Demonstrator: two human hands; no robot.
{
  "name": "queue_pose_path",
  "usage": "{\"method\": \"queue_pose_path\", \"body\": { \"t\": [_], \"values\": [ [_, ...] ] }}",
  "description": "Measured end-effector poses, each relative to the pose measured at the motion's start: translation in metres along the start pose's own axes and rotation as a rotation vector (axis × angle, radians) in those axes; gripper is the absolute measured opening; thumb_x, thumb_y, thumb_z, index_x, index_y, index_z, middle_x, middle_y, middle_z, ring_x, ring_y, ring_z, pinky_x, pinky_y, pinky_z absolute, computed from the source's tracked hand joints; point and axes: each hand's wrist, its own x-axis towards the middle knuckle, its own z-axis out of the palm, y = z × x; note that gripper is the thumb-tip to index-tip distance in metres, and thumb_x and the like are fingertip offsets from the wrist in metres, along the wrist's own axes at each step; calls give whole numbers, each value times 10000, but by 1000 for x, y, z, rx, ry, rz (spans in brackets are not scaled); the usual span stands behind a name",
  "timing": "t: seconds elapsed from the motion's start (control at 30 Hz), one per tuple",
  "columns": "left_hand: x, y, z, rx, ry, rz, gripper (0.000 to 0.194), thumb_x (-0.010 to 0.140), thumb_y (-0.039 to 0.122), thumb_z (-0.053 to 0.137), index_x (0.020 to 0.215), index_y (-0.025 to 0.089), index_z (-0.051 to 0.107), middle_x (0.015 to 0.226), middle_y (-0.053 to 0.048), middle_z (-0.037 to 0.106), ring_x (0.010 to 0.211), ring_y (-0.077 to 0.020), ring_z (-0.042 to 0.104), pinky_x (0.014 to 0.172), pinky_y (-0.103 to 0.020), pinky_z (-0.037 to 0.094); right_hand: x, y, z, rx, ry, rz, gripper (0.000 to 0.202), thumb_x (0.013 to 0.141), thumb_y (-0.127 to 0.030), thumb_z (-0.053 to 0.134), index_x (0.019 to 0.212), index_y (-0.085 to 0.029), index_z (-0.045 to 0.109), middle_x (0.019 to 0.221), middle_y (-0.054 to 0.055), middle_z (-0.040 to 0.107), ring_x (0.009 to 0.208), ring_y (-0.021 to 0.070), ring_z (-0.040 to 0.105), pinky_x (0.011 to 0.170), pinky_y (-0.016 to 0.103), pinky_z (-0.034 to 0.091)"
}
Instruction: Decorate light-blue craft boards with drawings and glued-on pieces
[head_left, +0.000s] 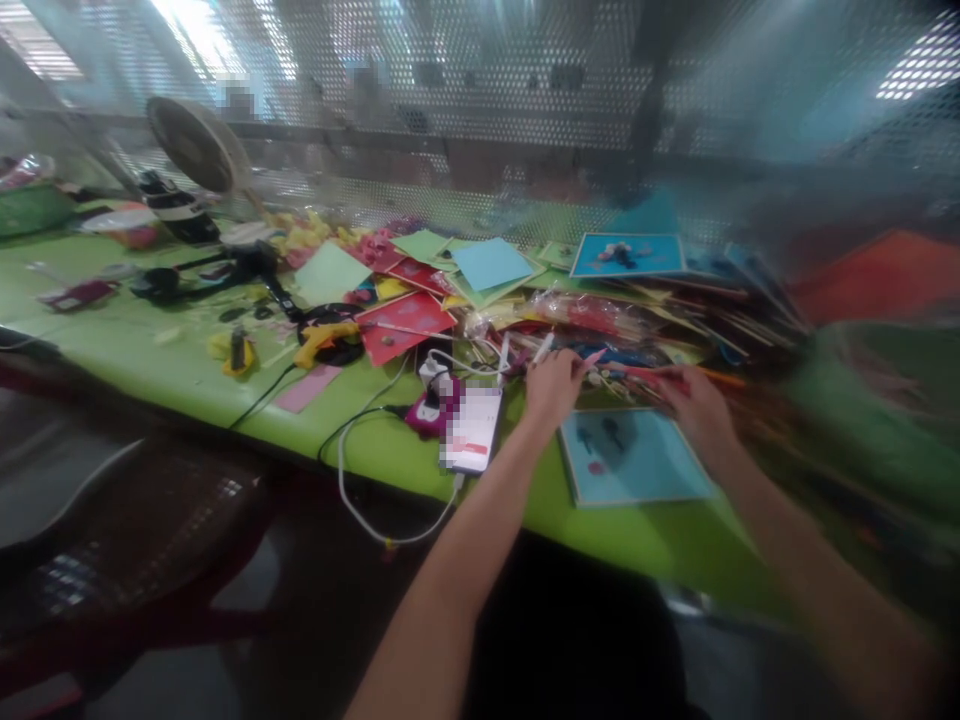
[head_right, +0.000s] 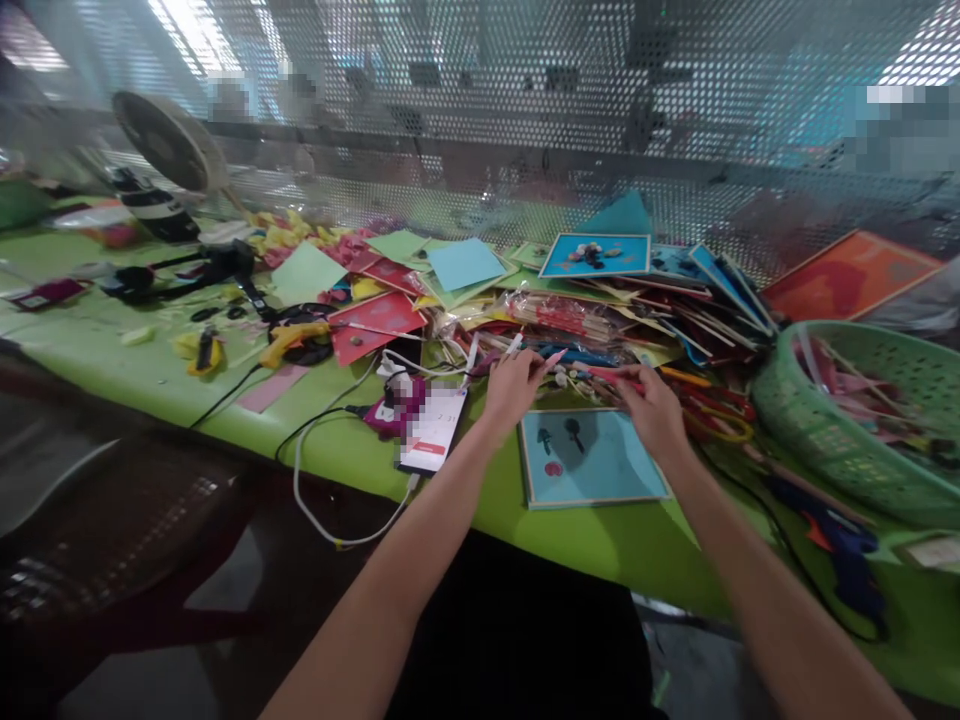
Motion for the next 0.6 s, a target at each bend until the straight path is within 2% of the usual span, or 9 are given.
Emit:
{"method": "queue_pose_path", "body": {
  "t": [0.1, 0.17, 0.27, 0.33, 0.4, 0.5, 0.6],
  "values": [
    [1, -1, 5, -251, -27, 31, 154, 1019, 317, 579, 1018, 190, 667, 1042, -62, 744, 969, -184, 661, 884, -293, 482, 13, -3, 5, -253, 13, -174, 266, 878, -286, 645, 1113, -220, 753, 1210, 130, 713, 1183, 321, 600, 1053, 484, 426],
    [1, -1, 10, -431, -62, 20, 156, 1005, 324, 589, 986, 187, 660, 933, -39, 731, 856, -161, 648, 802, -266, 487, 12, -8, 7, -402, 29, -344, 336, 919, -287, 612, 1231, -244, 729, 1299, 131, 676, 1258, 340, 565, 1086, 518, 416],
    [2, 1, 17, -691, -132, -16, 166, 959, 335, 638, 930, 171, 647, 805, -14, 691, 742, -138, 607, 733, -255, 480, 0, -16, 11, -358, 14, -553, 374, 958, -245, 569, 1310, -265, 695, 1225, 115, 700, 1178, 317, 612, 1031, 494, 476],
    [4, 2, 21, -864, -184, -32, 196, 912, 344, 688, 885, 157, 636, 780, -11, 672, 728, -129, 591, 737, -257, 481, -10, -21, 16, -336, -51, -645, 419, 958, -197, 558, 1351, -286, 672, 1205, 102, 710, 1129, 304, 635, 990, 478, 505],
    [5, 2, 24, -1023, -255, -49, 253, 857, 373, 741, 865, 148, 626, 784, -9, 660, 734, -121, 590, 758, -265, 491, -18, -25, 20, -359, -110, -688, 478, 940, -164, 574, 1398, -287, 638, 1258, 106, 703, 1149, 310, 638, 985, 482, 514],
    [3, 4, 25, -1195, -426, -21, 392, 769, 464, 814, 906, 145, 632, 810, -11, 657, 759, -130, 616, 788, -284, 511, -25, -27, 20, -381, -104, -700, 501, 928, -147, 588, 1415, -262, 615, 1309, 123, 697, 1188, 322, 641, 998, 493, 517],
    [0, 4, 23, -1194, -531, 41, 446, 760, 519, 813, 937, 141, 658, 841, -29, 672, 785, -145, 641, 801, -295, 517, -31, -27, 10, -341, -114, -714, 460, 933, -180, 604, 1385, -260, 629, 1272, 116, 726, 1162, 312, 669, 995, 485, 523]
  ]
}}
